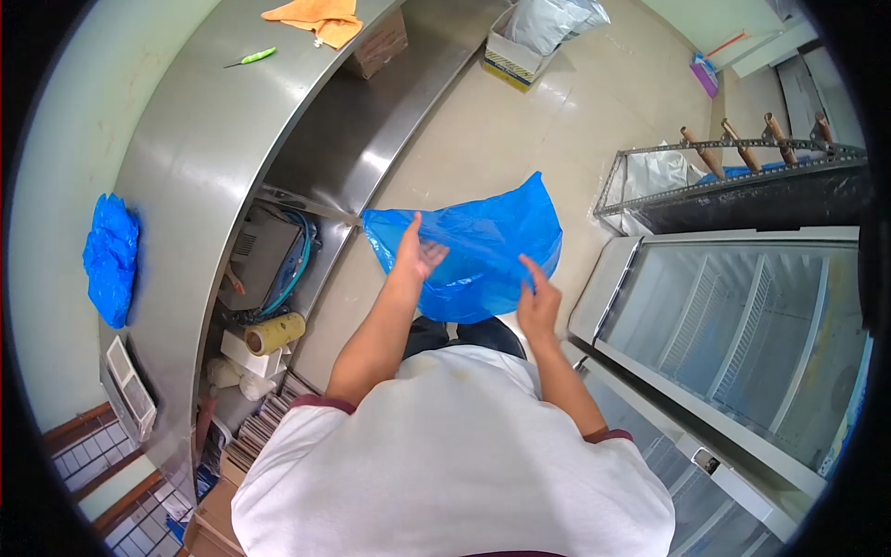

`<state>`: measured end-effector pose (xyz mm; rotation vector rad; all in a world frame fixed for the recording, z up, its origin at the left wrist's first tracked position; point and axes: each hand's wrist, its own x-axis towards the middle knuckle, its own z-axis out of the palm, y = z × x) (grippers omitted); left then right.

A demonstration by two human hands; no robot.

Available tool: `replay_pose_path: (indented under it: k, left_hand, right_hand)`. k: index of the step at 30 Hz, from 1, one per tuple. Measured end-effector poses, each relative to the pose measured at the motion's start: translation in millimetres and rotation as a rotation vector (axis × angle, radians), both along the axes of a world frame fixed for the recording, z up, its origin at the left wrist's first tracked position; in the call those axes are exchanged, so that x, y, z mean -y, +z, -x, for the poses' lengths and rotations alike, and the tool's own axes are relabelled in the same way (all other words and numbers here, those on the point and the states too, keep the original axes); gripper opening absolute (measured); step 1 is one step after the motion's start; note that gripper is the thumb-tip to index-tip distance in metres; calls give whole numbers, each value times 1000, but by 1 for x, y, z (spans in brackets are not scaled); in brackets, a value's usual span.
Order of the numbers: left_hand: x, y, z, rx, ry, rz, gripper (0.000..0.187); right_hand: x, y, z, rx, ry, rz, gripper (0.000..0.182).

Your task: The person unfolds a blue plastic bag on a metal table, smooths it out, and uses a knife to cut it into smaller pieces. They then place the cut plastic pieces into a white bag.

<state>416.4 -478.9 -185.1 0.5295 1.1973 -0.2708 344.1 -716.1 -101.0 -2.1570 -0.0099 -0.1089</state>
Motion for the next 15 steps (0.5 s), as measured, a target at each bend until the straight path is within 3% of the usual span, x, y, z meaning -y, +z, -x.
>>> replay_pose_path:
  k: [3, 5, 7, 9, 11, 12, 13, 14, 15]
  left_hand:
    - [-12, -44, -15, 24, -282, -365, 53]
    - [-21, -32, -21, 169, -398, -467, 33]
    - [-15, 7, -24, 293, -477, -564, 17]
    - [-8, 67, -19, 403, -509, -666, 7]
    - [-26, 89, -3, 510, -530, -588, 7]
    - [-33, 103, 7, 563, -540, -551, 6]
    - [-30, 136, 16, 576, -504, -560, 8]
    - [-26, 166, 26, 593, -467, -570, 9]
    - [-40, 179, 39, 635, -480, -558, 14]
  right_hand:
    - [-13, -36, 41, 61, 144, 0, 51]
    - [-22, -5, 46, -317, 459, 128, 49]
    - [-17, 5, 42, -472, 726, -1, 43]
    - [0, -30, 24, -190, 571, -182, 37]
    - [31, -44, -15, -411, 264, -402, 20]
    - [44, -68, -40, -322, -11, -492, 13]
    - [73, -97, -65, -134, -79, -271, 23]
    - [103, -143, -87, -118, -160, -206, 25]
    - [116, -142, -106, -309, -305, -77, 29]
